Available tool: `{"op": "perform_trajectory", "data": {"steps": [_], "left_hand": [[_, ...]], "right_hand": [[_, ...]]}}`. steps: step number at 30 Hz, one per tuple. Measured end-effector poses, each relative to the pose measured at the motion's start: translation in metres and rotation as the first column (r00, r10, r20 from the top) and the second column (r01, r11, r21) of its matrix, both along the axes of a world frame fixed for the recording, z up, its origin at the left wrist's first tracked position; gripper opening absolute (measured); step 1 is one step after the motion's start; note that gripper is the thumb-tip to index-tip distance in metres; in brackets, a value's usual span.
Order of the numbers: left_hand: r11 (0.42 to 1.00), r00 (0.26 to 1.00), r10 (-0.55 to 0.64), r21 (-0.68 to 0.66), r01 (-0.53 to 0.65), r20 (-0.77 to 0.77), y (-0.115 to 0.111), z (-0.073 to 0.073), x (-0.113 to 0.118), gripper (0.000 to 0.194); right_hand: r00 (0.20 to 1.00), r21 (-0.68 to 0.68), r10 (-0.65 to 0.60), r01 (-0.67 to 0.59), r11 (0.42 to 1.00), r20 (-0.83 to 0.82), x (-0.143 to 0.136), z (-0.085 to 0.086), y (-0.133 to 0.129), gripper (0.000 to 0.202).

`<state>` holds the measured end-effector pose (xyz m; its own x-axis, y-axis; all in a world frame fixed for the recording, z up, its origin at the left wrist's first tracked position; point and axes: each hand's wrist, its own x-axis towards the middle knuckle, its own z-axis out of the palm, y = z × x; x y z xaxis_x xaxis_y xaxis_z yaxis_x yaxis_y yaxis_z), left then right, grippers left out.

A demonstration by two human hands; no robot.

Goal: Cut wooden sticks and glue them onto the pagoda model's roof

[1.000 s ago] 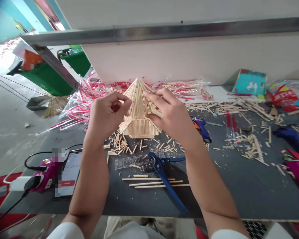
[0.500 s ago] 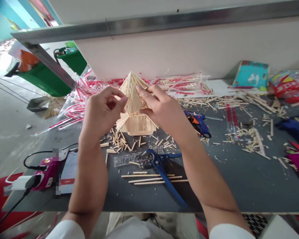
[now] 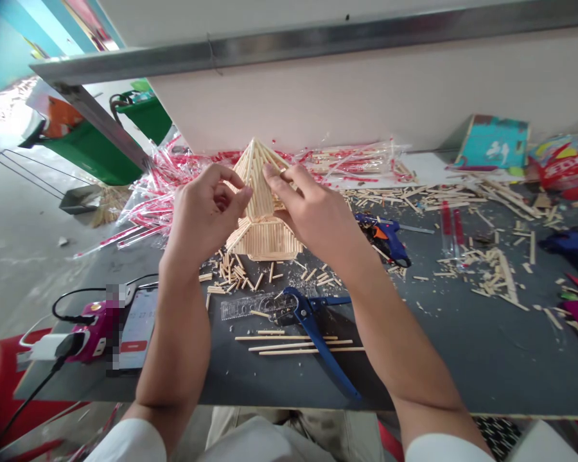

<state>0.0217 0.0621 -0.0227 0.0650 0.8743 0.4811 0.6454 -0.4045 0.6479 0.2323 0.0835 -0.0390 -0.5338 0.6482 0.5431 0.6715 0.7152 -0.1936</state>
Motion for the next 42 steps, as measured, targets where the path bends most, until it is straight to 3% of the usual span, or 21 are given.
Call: {"op": "perform_trajectory", "data": {"steps": [13, 17, 23, 42], "left_hand": [[1.0, 0.999, 0.014, 0.01, -0.013, -0.047, -0.001, -0.001, 0.003, 0.009], [1.0, 0.999, 0.006, 0.008, -0.006, -0.049, -0.001, -0.001, 0.002, 0.008], [1.0, 0.999, 0.003, 0.022, -0.002, -0.052, -0.001, -0.002, 0.002, 0.007], [1.0, 0.998, -0.012, 0.018, 0.013, -0.057, 0.001, -0.005, 0.001, 0.018]], "right_hand": [[0.996, -0.041, -0.039, 0.042, 0.998, 0.075, -0.003, 0.005, -0.008, 0.061], [0.999, -0.082, -0.002, -0.001, 0.997, -0.038, 0.004, 0.01, -0.009, 0.069], [0.997, -0.088, 0.012, -0.018, 0.996, -0.072, 0.004, 0.01, -0.006, 0.055], [0.999, -0.09, -0.045, 0.047, 0.995, 0.022, -0.004, 0.009, -0.007, 0.05]]}}
